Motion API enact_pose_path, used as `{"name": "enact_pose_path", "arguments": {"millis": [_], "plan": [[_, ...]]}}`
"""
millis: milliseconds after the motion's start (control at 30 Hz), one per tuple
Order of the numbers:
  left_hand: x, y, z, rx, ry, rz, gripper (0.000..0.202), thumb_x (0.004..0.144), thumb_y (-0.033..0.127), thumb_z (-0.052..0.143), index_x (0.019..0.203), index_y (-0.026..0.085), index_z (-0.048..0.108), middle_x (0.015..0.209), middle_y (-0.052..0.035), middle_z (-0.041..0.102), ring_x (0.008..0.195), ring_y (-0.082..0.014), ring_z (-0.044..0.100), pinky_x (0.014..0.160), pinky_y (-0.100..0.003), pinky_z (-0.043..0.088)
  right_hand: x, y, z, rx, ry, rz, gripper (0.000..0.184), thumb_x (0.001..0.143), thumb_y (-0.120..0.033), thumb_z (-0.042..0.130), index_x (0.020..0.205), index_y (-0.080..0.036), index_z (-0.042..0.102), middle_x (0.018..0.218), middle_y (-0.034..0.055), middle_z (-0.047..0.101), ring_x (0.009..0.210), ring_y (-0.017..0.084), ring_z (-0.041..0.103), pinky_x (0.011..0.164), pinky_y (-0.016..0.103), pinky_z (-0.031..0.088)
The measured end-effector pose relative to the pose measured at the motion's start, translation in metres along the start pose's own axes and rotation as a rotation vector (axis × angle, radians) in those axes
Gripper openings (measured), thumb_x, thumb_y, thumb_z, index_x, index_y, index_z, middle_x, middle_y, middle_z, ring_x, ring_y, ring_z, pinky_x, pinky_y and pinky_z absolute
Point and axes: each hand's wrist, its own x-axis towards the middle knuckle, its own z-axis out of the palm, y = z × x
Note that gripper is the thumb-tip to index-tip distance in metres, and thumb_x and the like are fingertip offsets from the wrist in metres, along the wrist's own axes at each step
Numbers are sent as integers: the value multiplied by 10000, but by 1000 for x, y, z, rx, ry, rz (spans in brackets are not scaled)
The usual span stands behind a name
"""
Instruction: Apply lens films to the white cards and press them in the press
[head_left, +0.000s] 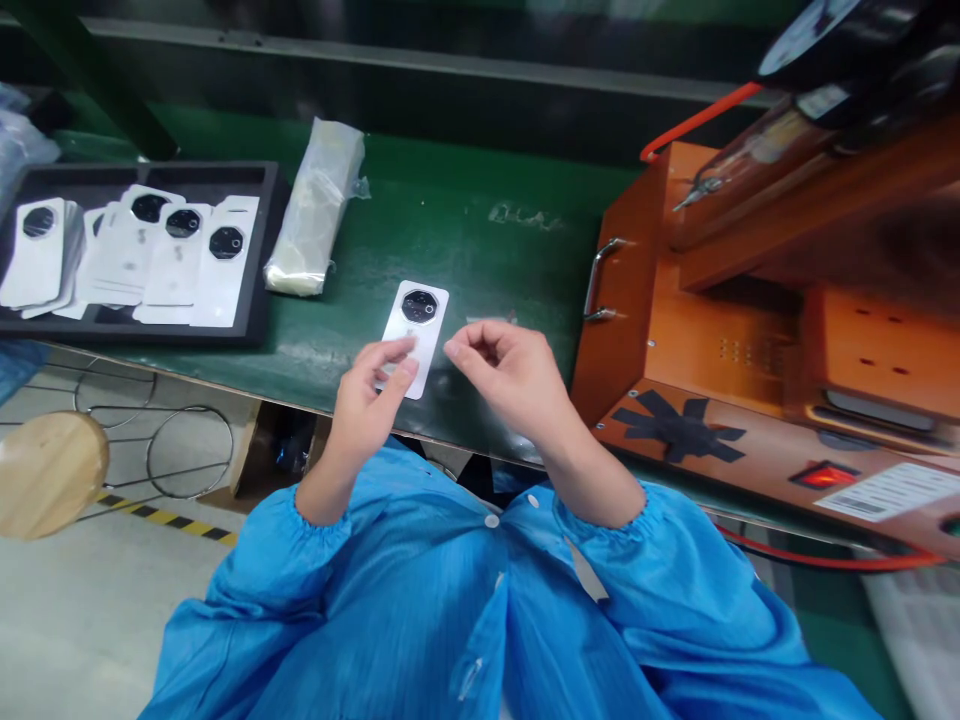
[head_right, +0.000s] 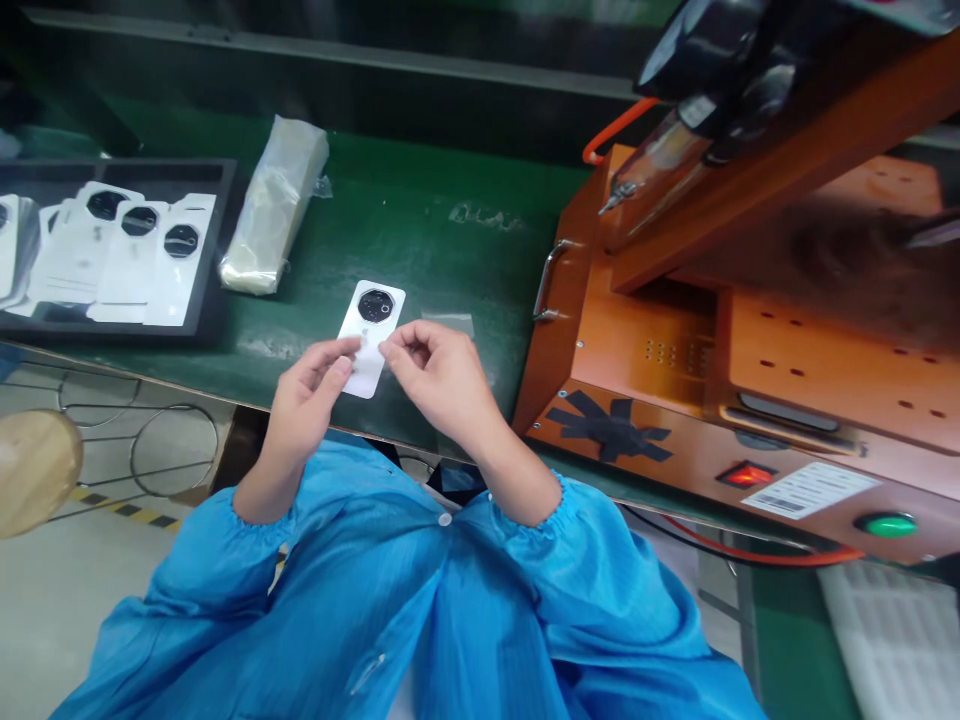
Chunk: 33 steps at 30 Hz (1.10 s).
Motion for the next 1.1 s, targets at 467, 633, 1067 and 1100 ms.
{"name": "enact_pose_path", "arguments": {"millis": [467, 633, 1067, 1100], "plan": [[-57, -38, -14, 726, -102, 359, 491, 1034, 484, 644, 1470, 259, 644, 1581, -136, 635, 1555, -370, 496, 1335, -596, 253, 46, 19, 20, -96, -165, 96, 292, 933, -423, 691, 770, -182, 670, 660, -21, 559, 620, 133, 435, 606, 294, 334], [-55, -41, -13, 705, -107, 331, 510, 1031, 508, 648, 1478, 261, 642, 1594, -126, 627, 1565, -359, 486, 1347, -580, 225, 53, 18, 28, -219, -161, 111, 237, 949, -302, 651, 749, -178, 674, 672, -3, 610, 636, 146, 482, 617, 301, 338], [-55, -41, -13, 743, -70, 422, 514, 1036, 494, 657, 1464, 209, 634, 1555, -147, 656, 1524, -359, 528, 1321, -523, 246, 58, 14, 27, -462, -187, 131, 238, 973, -280, 662, 755, -184, 671, 701, 10, 637, 657, 166, 534, 664, 322, 365], [-55, -41, -13, 744, -67, 428, 512, 1038, 492, 658, 1458, 200, 636, 1552, -150, 657, 1521, -359, 529, 1320, -518, 247, 59, 15, 27, -468, -185, 124, 240, 975, -283, 661, 756, -185, 669, 702, 8, 636, 656, 165, 534, 665, 320, 364]]}}
